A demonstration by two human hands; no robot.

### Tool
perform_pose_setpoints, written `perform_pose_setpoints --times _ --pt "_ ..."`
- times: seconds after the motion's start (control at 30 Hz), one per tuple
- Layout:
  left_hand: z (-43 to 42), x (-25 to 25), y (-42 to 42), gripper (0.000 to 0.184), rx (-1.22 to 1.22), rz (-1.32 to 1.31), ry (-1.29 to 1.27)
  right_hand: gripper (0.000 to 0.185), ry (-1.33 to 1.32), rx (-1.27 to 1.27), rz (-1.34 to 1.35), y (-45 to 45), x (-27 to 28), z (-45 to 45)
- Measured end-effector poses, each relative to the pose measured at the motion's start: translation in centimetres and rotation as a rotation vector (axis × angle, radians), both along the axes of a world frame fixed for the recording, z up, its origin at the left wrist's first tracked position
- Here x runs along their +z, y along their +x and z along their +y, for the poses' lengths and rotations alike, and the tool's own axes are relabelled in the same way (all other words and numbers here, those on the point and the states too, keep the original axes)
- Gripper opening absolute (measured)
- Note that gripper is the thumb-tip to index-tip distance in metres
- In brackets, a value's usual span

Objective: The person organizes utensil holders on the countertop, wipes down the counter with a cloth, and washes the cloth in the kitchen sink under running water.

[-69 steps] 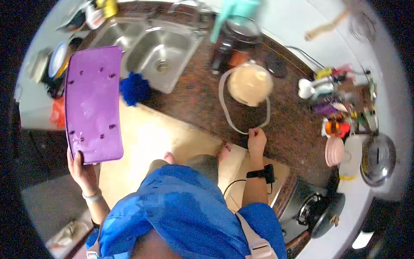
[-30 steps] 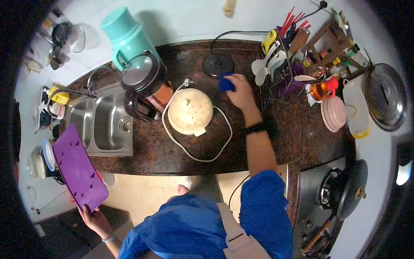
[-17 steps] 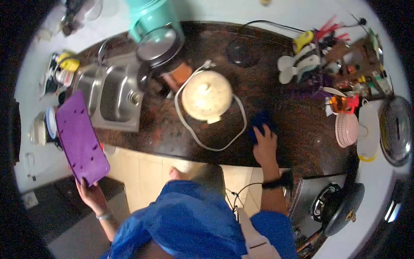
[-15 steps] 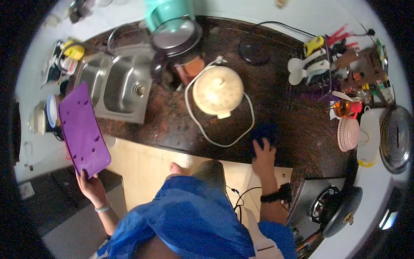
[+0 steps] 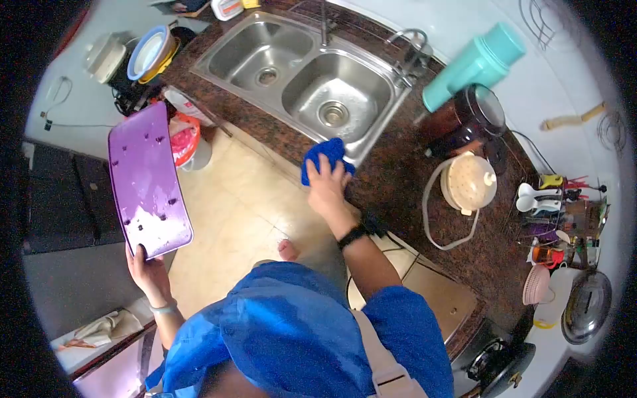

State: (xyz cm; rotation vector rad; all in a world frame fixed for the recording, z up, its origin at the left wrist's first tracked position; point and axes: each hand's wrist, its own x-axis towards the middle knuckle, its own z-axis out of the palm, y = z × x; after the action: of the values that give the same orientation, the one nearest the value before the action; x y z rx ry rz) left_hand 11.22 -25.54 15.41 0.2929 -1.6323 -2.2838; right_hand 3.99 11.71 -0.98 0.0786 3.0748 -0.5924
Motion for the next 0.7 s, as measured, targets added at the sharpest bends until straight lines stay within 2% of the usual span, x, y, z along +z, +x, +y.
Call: perform_pose_setpoints --times 0.07,0.13,0.17,0.2,0.23,0.27,0.3,0.33,0.4,0.43,0.47,0.5,0.53,0.57,0.6,0.63,0.7 --pt "-3.1 -1.2 0.1 0.038 0.001 -0.027 -0.011 0.054 -0.032 0.103 0.201 -5.3 -1.6 -3.6" --pt "-4.0 -1.2 -0.4 0.038 0.055 -0.025 0.013 0.042 -0.243 0.167 0.347 -11.2 -1.6 -6.5" --pt "-4.4 -1.3 -0.9 0.038 0.104 -0.026 0.035 0.038 -0.376 0.173 0.325 -14.5 -1.6 -7.3" --pt "-5.8 -1.6 -1.0 0.038 0.068 -0.031 0.043 0.037 -0.595 0.251 0.456 -18.9 -3.1 -7.2" --pt "-6.2 -1.7 -1.5 0.038 0.071 -0.036 0.042 0.045 -0.877 0.027 0.325 -20.9 -1.6 -7.4" --pt "-6.3 -1.9 -2.3 0.038 0.139 -0.038 0.046 0.050 -0.759 0.041 0.428 -22.4 0.7 -6.0" --pt "-6.1 -1.8 -3.4 0.037 0.212 -0.038 0.045 0.053 -0.789 0.019 0.460 -24.7 0.6 -4.0" --pt "-5.7 -1.6 -4.5 0.039 0.293 -0.042 0.047 0.051 -0.714 -0.014 0.435 -26.9 0.7 -1.6" --pt "-7.6 -2.3 -5.9 0.040 0.284 -0.036 0.022 0.050 -0.726 -0.057 0.401 -29.4 -0.6 2.6" --pt "-7.3 -1.9 -7.3 0.040 0.312 -0.035 0.003 0.049 -0.692 -0.103 0.306 -30.5 -3.7 4.8" --pt "-10.9 -3.5 -7.1 0.042 0.189 -0.024 -0.009 0.049 -0.654 -0.144 0.209 -31.7 -7.0 7.1" --pt "-9.5 -2.6 -9.1 0.042 0.293 -0.060 -0.011 0.046 -0.823 -0.219 0.003 -32.4 -10.3 8.7" --pt "-9.8 -2.3 -10.2 0.042 0.316 -0.097 -0.030 0.048 -0.743 -0.281 -0.085 -31.4 -9.9 8.1" --pt "-10.2 -2.0 -11.6 0.042 0.337 -0.129 -0.048 0.054 -0.766 -0.379 -0.311 -31.1 -8.5 7.0" --pt "-10.2 -1.7 -13.5 0.042 0.345 -0.141 -0.059 0.059 -0.487 -0.332 -0.396 -31.3 -9.2 6.3" --pt "-10.1 -1.3 -15.3 0.039 0.364 -0.164 -0.083 0.065 -0.372 -0.105 -0.337 -31.3 -18.0 8.2" --pt "-9.2 -0.8 -18.9 0.036 0.398 -0.214 -0.116 0.067 -0.078 -0.090 -0.470 -31.5 -15.2 5.9"
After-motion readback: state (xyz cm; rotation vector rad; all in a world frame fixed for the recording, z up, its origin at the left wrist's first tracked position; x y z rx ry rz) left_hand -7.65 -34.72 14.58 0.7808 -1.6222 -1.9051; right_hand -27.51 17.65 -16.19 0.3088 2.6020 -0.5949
